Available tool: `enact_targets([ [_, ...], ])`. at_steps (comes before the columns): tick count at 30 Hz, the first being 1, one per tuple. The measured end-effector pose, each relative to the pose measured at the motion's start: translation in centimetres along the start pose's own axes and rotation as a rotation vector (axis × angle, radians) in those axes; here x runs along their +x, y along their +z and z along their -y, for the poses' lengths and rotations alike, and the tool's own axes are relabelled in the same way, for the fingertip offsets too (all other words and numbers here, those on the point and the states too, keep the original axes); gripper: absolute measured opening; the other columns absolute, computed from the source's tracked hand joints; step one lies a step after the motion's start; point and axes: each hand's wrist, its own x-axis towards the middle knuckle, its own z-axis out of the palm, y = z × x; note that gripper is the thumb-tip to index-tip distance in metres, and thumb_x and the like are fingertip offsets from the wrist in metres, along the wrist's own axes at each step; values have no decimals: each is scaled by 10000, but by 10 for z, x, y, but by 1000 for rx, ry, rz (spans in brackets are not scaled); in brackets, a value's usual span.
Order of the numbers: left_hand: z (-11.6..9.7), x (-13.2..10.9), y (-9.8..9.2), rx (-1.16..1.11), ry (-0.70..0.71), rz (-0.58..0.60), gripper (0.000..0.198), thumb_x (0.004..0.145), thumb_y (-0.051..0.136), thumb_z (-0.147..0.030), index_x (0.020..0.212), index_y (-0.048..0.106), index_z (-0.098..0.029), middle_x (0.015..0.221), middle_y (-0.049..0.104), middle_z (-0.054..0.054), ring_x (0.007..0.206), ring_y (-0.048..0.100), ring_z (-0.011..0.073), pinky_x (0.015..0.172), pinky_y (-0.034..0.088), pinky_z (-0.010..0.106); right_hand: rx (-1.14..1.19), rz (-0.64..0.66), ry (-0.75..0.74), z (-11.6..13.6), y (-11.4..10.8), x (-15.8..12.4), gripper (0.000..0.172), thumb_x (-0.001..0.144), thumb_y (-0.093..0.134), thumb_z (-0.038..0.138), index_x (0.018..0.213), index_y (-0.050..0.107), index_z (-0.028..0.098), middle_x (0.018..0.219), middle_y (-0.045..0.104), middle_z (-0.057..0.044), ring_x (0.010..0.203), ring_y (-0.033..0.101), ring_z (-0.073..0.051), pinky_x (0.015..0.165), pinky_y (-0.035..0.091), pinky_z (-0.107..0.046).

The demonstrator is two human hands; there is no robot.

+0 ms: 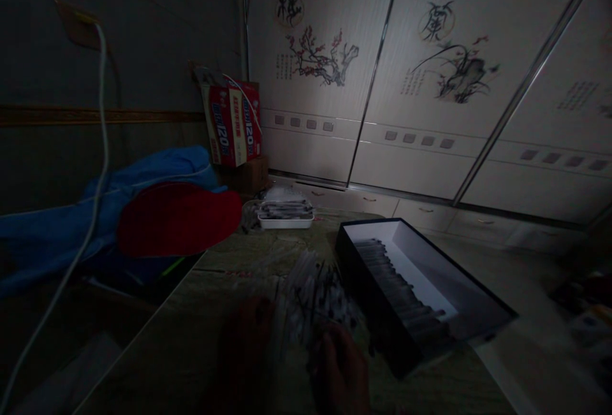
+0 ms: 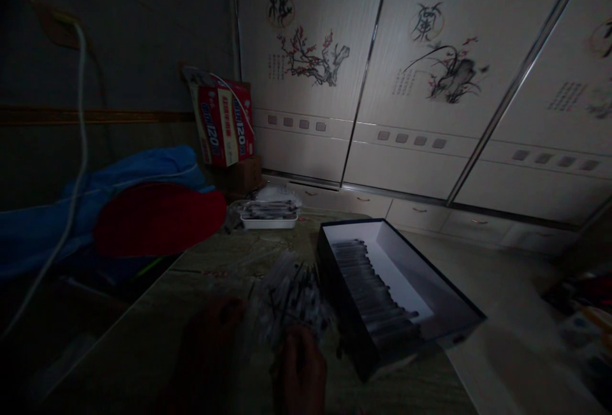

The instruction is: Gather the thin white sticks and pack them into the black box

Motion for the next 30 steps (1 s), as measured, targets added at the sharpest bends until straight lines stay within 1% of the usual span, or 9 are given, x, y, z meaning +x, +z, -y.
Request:
enact_targets([
  [6,5,2,1,-2,-47,-83,362,863,371,-374,963,645,-160,990,689,101,903,628,227,789,424,309,-110,22,-53,1,-3,1,350,845,479,511,766,603,194,556,531,29,451,505,-111,422,373,-191],
  [12,10,1,2,-16,-37,-140,359,876,353,-399,896,635,-177,927,684,77,882,619,214,769,424,294,5,-33,9,8,-2,-3,370,809,526,543,804,620,185,574,563,20,457,500,-107,414,384,-188],
  [15,10,1,0,-27,-15,-164,336,870,373,-398,882,630,-183,906,690,68,857,628,209,743,434,286,42,-35,-4,33,-8,-7,369,802,533,540,773,638,188,595,607,-6,475,519,-119,419,403,-195],
  [18,10,1,0,-32,-1,-177,335,870,385,-398,896,640,-182,897,701,63,833,642,204,733,447,280,-90,-29,-114,71,-30,-1,342,802,540,508,791,664,189,643,644,-27,543,581,-145,484,448,-208],
  [20,10,0,2,-48,15,-198,336,872,394,-394,903,647,-176,914,705,68,852,646,201,747,454,273,-233,16,-182,95,-55,15,331,815,534,483,861,663,183,598,619,-14,497,565,-148,445,431,-216],
  [23,11,-3,6,-80,77,-232,319,867,416,-371,913,658,-169,931,708,69,867,647,195,765,465,269,-568,-40,-333,114,-98,61,350,878,418,455,908,626,176,700,645,-47,616,610,-179,549,468,-256],
  [24,12,-4,8,-88,112,-237,313,864,422,-366,909,664,-172,921,711,65,855,650,191,762,471,270,-758,36,-345,115,-111,79,363,897,359,433,918,615,176,734,656,-55,634,619,-183,577,471,-271],
  [28,16,-6,14,-107,290,-294,298,840,454,-356,845,693,-178,828,723,55,781,664,185,741,497,272,-977,268,-319,101,-149,139,188,728,524,219,840,663,159,798,698,-101,733,650,-236,677,467,-325],
  [30,18,-5,16,-117,356,-343,293,833,468,-349,823,701,-171,803,724,60,767,671,182,730,505,268,-1038,383,-303,89,-156,153,255,635,538,116,840,686,150,862,712,-120,821,654,-246,751,466,-332],
])
